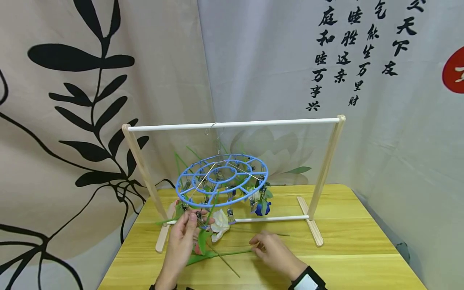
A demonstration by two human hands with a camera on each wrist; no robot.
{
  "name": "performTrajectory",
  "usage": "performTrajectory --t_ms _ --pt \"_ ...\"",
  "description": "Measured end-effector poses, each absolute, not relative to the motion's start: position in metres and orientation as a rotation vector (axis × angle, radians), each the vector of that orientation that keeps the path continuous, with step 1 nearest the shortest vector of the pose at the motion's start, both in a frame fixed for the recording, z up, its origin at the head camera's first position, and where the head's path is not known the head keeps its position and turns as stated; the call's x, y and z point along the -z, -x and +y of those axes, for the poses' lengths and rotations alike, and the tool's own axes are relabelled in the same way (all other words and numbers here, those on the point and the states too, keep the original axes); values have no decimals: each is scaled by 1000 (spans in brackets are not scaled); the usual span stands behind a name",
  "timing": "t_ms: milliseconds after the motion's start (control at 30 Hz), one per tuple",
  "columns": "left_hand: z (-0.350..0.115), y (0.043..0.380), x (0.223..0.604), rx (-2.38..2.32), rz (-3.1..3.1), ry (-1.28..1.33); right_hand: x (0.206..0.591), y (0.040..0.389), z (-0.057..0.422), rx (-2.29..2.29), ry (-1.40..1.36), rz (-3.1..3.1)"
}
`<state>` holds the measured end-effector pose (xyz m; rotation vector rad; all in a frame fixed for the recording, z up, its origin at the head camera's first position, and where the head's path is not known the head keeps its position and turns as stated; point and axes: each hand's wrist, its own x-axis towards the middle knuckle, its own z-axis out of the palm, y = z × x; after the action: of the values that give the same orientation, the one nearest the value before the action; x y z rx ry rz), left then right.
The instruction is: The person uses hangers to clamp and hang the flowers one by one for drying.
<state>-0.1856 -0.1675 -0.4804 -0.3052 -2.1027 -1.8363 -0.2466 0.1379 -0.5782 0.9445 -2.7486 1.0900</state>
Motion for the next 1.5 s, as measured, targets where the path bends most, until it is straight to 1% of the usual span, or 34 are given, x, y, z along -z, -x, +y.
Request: performTrajectory --t_ms 300,500,700,833,1033,1267,1367,1500 --pt "-177 184 480 1786 -2131 280 591 251 132 -937 -1012 -2763" --pt "-183 182 480 1758 -2175 176 596 256 131 -873 -1007 -2821" --pt "-184 172 488 1523 -2246 -4 597 254 132 -884 -972 -2844" --pt "-184 165 498 1315 -2226 -39 596 250 131 -876 -958 -2834" --pt "-182 159 518 1069 -2091 42 593 242 117 -890 -976 -2806" --pt "-169 157 549 975 -2083 349 596 237 95 -972 -1097 -2871" --pt "-162 159 558 985 -2121 440 597 239 94 -1003 -1024 -2870" --pt "-149 160 565 1094 -2211 493 597 251 97 -923 -831 -2743"
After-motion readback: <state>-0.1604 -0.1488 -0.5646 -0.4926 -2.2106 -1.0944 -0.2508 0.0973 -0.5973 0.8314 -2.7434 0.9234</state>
